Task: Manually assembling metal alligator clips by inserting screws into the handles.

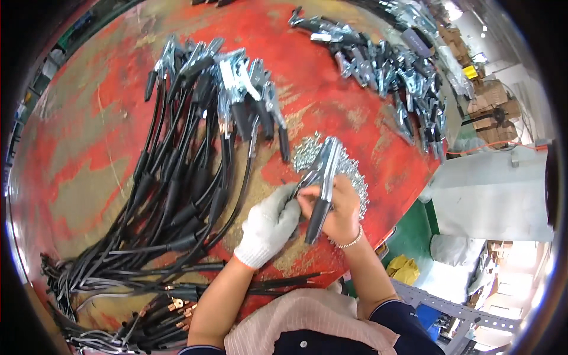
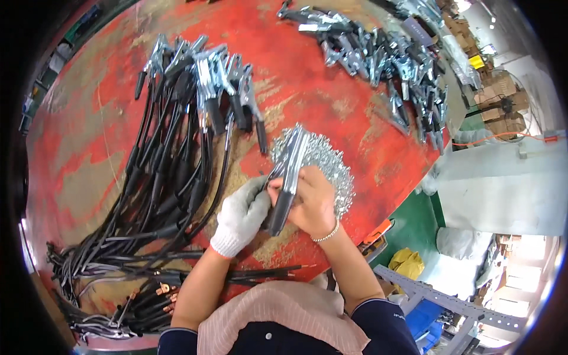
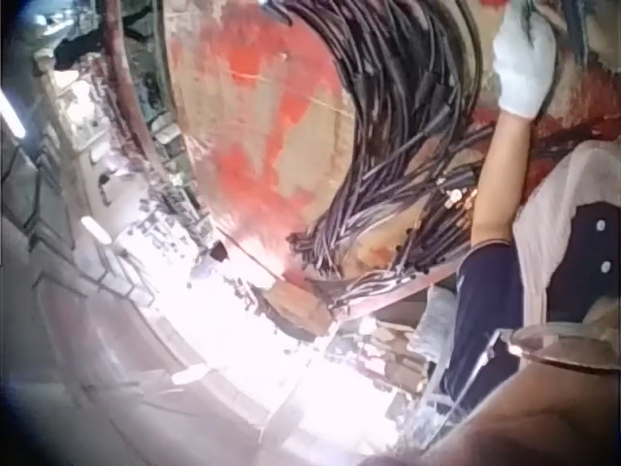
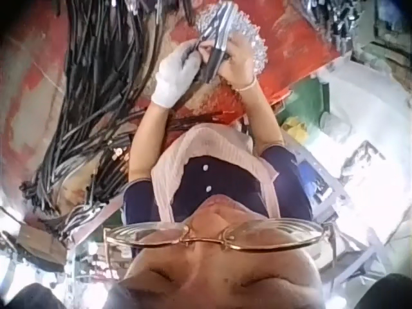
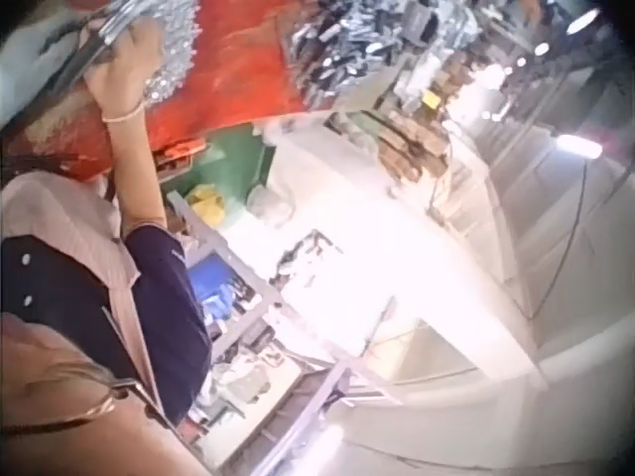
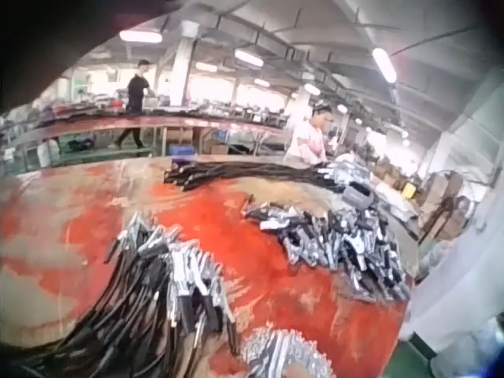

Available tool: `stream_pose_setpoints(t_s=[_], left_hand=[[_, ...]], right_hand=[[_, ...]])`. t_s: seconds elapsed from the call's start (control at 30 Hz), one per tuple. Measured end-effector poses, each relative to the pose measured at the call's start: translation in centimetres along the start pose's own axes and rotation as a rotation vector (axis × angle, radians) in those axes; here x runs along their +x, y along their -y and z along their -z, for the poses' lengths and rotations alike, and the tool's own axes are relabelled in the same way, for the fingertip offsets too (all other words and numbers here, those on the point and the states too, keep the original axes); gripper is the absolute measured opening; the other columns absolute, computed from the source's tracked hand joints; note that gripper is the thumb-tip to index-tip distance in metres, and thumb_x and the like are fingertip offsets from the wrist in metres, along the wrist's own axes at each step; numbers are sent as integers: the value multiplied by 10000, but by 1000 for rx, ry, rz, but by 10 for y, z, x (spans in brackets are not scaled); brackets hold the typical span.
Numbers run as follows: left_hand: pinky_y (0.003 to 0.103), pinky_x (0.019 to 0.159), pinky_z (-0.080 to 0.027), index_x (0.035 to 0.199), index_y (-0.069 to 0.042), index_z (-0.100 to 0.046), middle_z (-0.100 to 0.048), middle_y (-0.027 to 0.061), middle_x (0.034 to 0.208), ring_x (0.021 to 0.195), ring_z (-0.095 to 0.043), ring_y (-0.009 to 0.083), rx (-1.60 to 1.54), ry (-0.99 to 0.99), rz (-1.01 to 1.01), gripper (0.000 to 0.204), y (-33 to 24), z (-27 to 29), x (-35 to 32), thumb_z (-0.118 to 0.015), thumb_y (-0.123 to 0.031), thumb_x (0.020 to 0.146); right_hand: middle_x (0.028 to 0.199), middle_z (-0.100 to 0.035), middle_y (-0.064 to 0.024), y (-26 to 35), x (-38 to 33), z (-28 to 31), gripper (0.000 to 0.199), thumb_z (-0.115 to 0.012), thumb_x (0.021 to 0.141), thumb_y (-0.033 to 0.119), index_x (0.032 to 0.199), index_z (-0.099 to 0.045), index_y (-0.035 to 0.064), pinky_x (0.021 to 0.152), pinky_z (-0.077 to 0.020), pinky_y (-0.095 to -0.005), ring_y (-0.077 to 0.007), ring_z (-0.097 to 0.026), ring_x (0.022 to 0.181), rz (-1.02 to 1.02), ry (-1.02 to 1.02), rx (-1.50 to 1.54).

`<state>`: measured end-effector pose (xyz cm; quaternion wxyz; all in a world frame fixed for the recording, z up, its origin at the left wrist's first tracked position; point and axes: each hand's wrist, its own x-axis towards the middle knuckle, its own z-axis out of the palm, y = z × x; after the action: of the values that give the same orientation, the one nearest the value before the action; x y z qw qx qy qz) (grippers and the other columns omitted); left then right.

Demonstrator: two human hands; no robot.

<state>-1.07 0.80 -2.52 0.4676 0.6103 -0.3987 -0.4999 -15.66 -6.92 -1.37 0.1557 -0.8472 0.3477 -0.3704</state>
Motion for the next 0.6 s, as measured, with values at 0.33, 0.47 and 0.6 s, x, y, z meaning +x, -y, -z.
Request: stream_pose_setpoints(t_s=[0.33,0.47,0.6], left_hand=[[317,695,-525,1207,-12,-621,-681,170,831,742,-675,177,5,-31,-133,312,15,-11,8,-528,-115,927],[287,735,-516,1197,-11,-631,-693,139,866,789,-648,120,24,-67,-124,299,10,-3,2,-527,-108,934],[247,742,-503,1233,24,-600,-690,64,953,818,-612,85,-179,32,-23,312,14,-3,4,-508,-108,965]], right_hand=[[751,-614,-52,-5,2,11,207,-854,666,137,842,-745,148,584,-478,-336,-239,-585,676,21,-17,-1],[716,-571,-54,6,9,9,186,-853,681,165,835,-751,143,561,-470,-350,-241,-569,656,71,-49,19],[804,-613,-51,1,-2,3,194,-833,706,149,882,-752,137,614,-498,-340,-239,-589,704,14,-33,92]])
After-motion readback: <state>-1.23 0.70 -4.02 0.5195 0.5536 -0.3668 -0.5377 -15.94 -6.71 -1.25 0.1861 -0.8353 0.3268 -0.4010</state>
